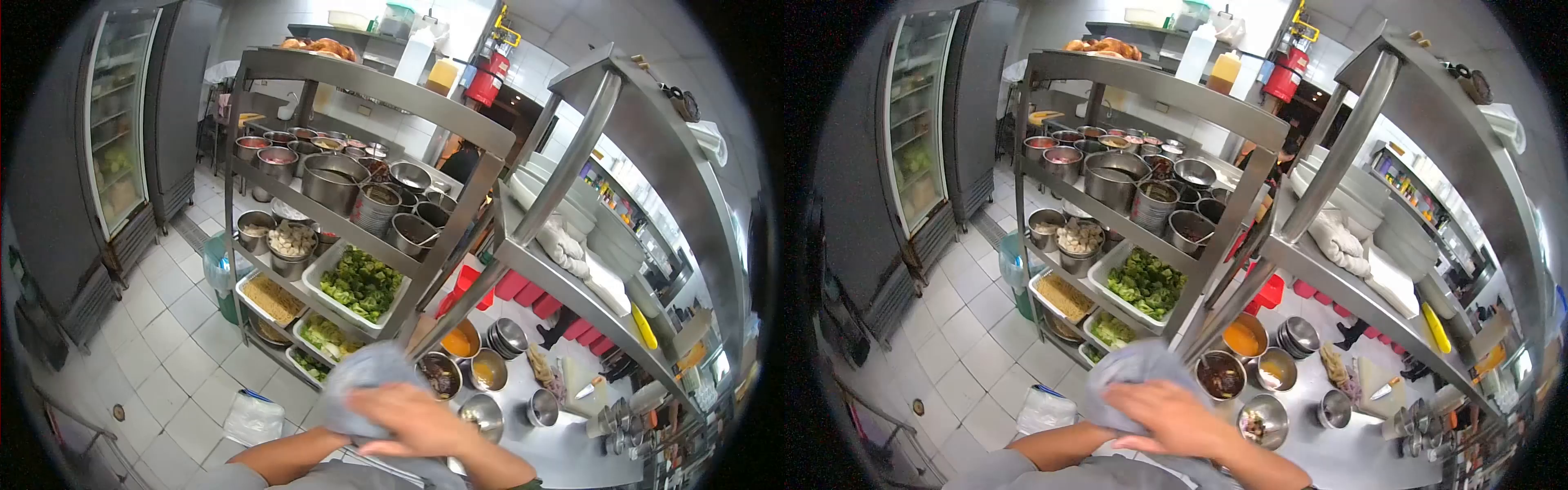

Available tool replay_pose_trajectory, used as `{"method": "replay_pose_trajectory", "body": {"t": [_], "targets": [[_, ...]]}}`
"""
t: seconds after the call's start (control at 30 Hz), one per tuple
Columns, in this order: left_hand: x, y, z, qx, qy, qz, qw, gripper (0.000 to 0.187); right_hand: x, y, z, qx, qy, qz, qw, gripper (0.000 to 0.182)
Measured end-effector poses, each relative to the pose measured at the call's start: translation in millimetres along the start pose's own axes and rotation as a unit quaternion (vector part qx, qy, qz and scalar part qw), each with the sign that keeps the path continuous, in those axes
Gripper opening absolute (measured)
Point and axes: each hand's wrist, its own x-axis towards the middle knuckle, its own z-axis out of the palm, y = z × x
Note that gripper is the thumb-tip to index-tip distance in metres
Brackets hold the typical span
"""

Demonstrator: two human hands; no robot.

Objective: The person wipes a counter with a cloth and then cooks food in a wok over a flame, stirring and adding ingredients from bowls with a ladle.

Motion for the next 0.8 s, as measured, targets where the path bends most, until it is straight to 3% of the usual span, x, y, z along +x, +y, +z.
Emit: {"method": "replay_pose_trajectory", "body": {"t": [0.07, 0.17, 0.2, 0.23, 0.3, 0.37, 0.43, 0.47, 0.53, 0.6, 0.63, 0.73, 0.77, 0.8], "targets": [[-26.7, -10.5, -9.5, -0.059, 0.032, -0.012, 0.998, 0.05, 11.4, -0.9, 72.1, -0.002, -0.133, 0.151, 0.979, 0.061], [-78.7, -25.7, -37.6, -0.111, 0.058, -0.067, 0.99, 0.055, 13.2, 5.9, 140.3, 0.062, 0.006, 0.187, 0.98, 0.051], [-96.5, -31.6, -48.2, -0.112, 0.047, -0.091, 0.988, 0.057, 24.0, -5.0, 147.7, 0.082, 0.066, 0.208, 0.973, 0.042], [-112.0, -38.7, -60.6, -0.102, 0.02, -0.113, 0.988, 0.059, 34.1, -14.8, 157.6, 0.089, 0.104, 0.241, 0.961, 0.045], [-135.1, -59.4, -73.9, -0.059, -0.079, -0.149, 0.984, 0.062, 53.2, -23.2, 174.9, 0.091, 0.168, 0.3, 0.935, 0.05], [-142.0, -89.1, -75.2, -0.02, -0.216, -0.149, 0.965, 0.066, 63.4, -27.1, 181.4, 0.097, 0.252, 0.34, 0.901, 0.04], [-129.5, -156.5, -48.9, -0.124, -0.281, 0.004, 0.952, 0.069, 77.4, -35.3, 157.4, 0.104, 0.312, 0.413, 0.85, 0.043], [-136.7, -125.1, -74.5, -0.164, -0.1, 0.04, 0.981, 0.06, 75.7, -33.1, 151.8, 0.069, 0.341, 0.412, 0.842, 0.045], [-105.3, -91.0, -78.3, -0.428, -0.181, 0.011, 0.885, 0.052, 66.0, -25.5, 140.1, 0.003, 0.4, 0.407, 0.821, 0.051], [-92.7, -59.4, -83.1, -0.512, -0.173, 0.015, 0.841, 0.047, 76.0, -45.4, 113.2, -0.144, 0.296, 0.419, 0.846, 0.061], [-94.2, -40.4, -91.6, -0.472, -0.131, 0.036, 0.871, 0.047, 80.7, -60.5, 98.9, -0.187, 0.231, 0.405, 0.865, 0.061], [-105.1, 12.4, -117.0, -0.328, 0.002, 0.102, 0.939, 0.047, 83.9, -118.1, 64.6, 0.009, 0.232, 0.292, 0.928, 0.072], [-110.0, 19.7, -117.9, -0.275, 0.047, 0.124, 0.952, 0.047, 75.6, -131.7, 62.2, 0.178, 0.266, 0.247, 0.915, 0.071], [-116.0, 25.2, -113.1, -0.238, 0.055, 0.133, 0.961, 0.046, 72.6, -139.7, 69.0, 0.375, 0.291, 0.148, 0.868, 0.072]]}}
